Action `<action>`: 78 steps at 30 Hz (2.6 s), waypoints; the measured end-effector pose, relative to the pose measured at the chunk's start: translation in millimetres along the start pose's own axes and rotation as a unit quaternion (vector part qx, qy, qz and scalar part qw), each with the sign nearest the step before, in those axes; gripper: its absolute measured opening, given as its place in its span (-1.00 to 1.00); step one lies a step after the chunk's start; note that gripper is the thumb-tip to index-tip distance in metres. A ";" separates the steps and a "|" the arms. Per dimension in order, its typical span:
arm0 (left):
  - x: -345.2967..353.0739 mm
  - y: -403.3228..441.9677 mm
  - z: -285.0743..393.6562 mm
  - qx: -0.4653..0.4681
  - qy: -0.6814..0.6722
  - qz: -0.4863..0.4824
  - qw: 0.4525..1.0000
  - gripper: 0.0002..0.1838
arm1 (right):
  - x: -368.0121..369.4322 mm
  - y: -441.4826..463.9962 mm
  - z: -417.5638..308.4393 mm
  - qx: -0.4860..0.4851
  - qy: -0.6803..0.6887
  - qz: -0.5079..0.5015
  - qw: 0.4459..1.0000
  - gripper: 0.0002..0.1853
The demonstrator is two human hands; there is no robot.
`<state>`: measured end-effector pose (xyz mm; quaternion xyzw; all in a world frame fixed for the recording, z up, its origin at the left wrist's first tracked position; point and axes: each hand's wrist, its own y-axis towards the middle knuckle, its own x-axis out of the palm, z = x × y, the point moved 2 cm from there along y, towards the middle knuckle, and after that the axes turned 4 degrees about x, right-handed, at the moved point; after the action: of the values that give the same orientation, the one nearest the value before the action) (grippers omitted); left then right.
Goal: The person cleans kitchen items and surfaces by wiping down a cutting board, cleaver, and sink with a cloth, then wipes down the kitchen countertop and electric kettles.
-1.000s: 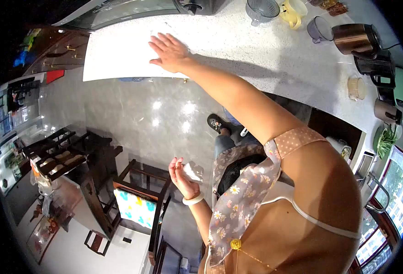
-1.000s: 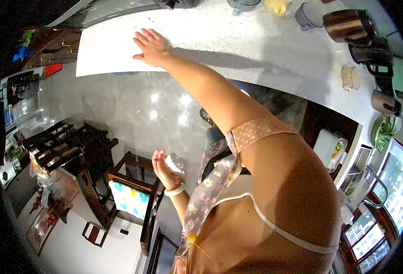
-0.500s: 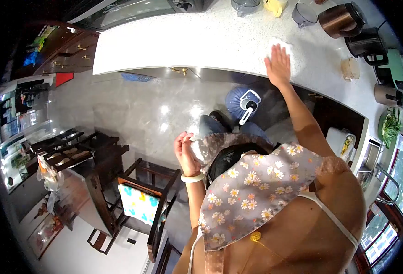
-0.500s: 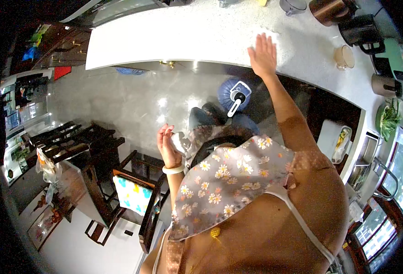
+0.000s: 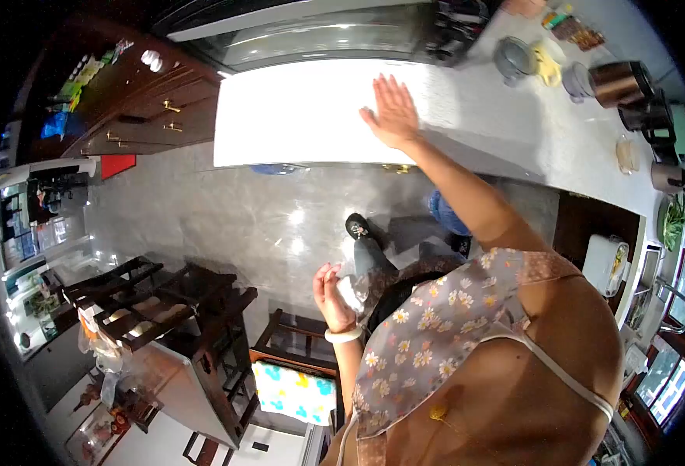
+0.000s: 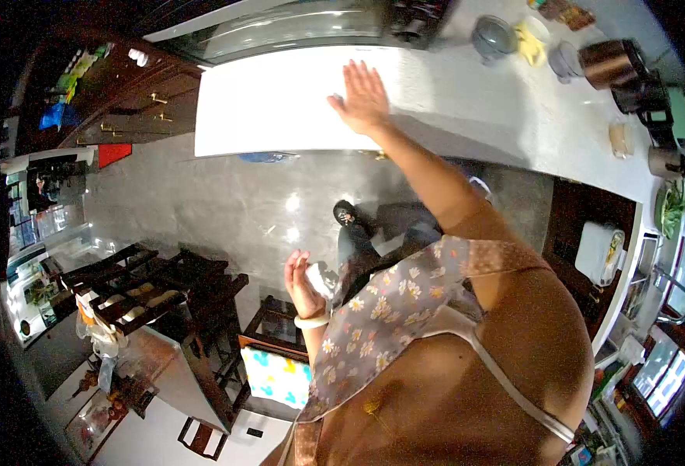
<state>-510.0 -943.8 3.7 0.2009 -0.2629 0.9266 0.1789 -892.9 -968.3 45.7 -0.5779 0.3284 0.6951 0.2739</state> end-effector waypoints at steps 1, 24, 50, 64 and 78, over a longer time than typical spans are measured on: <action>-19.1 9.9 10.8 0.003 -0.003 0.019 1.000 -0.77 | 0.6 16.5 -36.2 -0.009 -0.007 0.006 1.000 -0.13; -65.8 85.9 72.1 0.031 0.039 -0.015 0.999 -0.76 | -13.7 -42.6 -107.6 -0.133 0.143 -0.079 0.978 -0.28; 78.2 113.6 48.0 -0.082 0.105 -0.324 0.937 -0.73 | -24.1 -75.3 82.0 0.114 0.043 -0.040 0.992 -0.33; 148.8 12.4 -36.1 -0.084 0.186 -0.289 0.935 -0.74 | -17.9 -46.1 304.6 0.093 0.033 0.096 0.990 -0.48; 205.4 -164.7 -77.4 -0.049 0.183 -0.213 0.959 -0.75 | -29.8 -178.2 525.2 0.240 0.072 0.078 0.965 -0.43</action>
<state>-635.2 -722.8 107.4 0.0707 -0.2215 0.8740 0.4267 -1079.5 -449.3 111.1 -0.5163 0.5485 0.5717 0.3252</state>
